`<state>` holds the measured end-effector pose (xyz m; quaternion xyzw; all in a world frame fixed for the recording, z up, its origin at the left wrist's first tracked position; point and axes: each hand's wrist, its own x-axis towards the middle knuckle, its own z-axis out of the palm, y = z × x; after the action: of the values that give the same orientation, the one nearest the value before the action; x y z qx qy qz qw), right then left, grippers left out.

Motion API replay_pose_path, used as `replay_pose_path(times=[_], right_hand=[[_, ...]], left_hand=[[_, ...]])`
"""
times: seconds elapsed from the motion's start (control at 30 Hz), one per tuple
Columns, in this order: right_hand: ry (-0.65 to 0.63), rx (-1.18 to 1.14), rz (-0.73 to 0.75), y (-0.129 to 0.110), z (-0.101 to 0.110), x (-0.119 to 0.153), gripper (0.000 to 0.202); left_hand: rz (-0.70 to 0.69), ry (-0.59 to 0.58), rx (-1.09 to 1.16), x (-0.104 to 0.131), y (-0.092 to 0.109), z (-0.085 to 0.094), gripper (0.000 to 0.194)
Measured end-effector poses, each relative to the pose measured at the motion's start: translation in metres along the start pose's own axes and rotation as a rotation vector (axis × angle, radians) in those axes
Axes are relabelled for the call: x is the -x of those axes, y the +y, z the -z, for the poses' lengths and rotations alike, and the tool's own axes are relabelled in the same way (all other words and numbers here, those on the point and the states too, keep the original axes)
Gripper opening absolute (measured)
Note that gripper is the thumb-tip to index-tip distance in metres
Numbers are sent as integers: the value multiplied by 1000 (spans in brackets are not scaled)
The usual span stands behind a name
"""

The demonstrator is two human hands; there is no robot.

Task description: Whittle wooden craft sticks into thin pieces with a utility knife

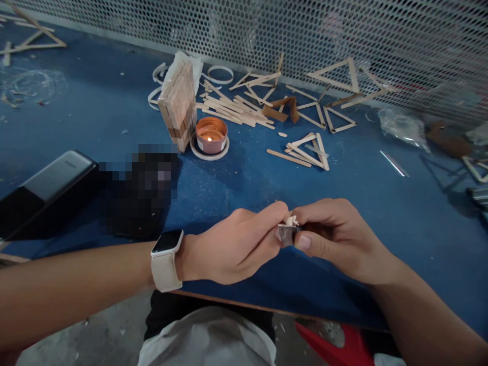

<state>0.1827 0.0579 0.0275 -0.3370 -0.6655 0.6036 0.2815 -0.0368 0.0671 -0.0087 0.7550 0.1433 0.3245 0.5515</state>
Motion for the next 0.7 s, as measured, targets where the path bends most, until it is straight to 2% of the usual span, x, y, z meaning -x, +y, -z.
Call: replay_pose_path(times=[0.47,0.7], right_hand=[[-24,-3,-20,3,2,0,30],[-15,-3,-45,2,2,0,32]], left_hand=[[-31,-10,26,1,-3,0,20],[12,-32,18,-1,0,2,17]])
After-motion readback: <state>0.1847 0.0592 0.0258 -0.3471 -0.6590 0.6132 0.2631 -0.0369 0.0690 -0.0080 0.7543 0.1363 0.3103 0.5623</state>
